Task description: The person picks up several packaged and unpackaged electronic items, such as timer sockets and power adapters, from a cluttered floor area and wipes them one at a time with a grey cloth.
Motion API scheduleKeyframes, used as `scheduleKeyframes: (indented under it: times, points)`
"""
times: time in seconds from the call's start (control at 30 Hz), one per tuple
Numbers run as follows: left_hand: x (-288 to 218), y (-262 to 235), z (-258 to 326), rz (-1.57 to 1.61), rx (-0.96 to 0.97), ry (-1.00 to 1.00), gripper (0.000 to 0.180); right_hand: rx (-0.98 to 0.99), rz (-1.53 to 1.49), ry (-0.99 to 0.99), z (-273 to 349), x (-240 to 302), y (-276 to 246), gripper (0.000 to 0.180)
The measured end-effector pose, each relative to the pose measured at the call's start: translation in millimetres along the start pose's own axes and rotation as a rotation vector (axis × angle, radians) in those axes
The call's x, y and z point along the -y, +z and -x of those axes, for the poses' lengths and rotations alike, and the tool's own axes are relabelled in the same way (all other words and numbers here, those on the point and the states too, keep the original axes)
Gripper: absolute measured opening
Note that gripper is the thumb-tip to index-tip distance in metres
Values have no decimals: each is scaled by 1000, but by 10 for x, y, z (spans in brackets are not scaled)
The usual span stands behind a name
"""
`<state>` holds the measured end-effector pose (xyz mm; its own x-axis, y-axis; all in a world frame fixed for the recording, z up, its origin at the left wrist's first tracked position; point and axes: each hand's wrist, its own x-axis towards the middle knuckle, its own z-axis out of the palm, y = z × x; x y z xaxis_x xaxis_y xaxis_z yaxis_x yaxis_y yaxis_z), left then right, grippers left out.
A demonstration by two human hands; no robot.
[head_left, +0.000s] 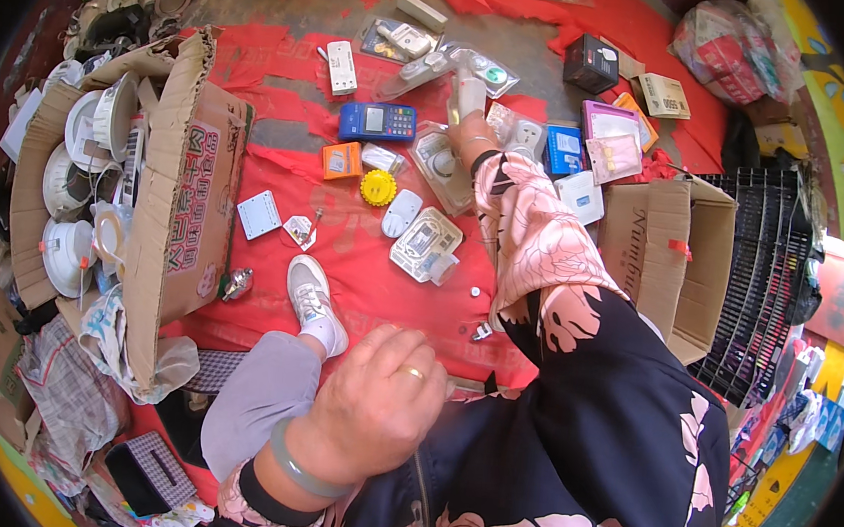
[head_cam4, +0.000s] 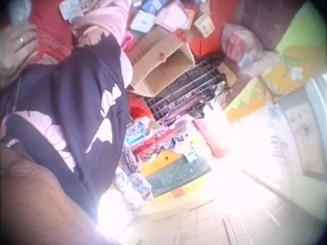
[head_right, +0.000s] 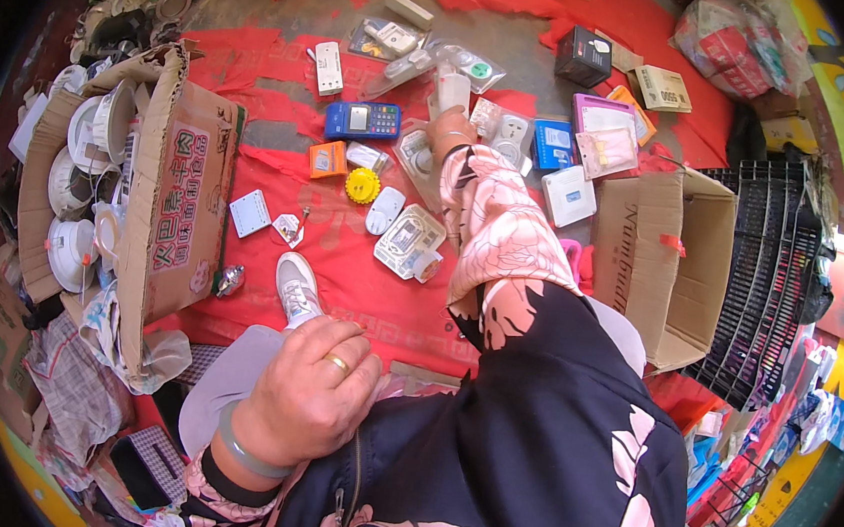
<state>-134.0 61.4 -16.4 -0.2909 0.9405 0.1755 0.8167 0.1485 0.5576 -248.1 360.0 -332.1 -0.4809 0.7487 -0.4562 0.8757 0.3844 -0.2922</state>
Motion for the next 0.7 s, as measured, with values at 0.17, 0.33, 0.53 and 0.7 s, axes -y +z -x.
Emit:
scheduleKeyframes:
  times: [0.17,0.33,0.53,0.7]
  points:
    - [-77,106,24,7,-17,17,14,10,-102,-291,-312,-571,-367,44]
    - [-60,181,28,-93,-58,62,9,386,-566,-275,-171,-884,-1168,16]
    - [201,270,-47,62,-318,-209,11,615,-930,-440,1171,-820,-2059,5]
    - [343,316,-93,1139,-650,-623,22,879,-1113,-530,2045,-865,-2211,29]
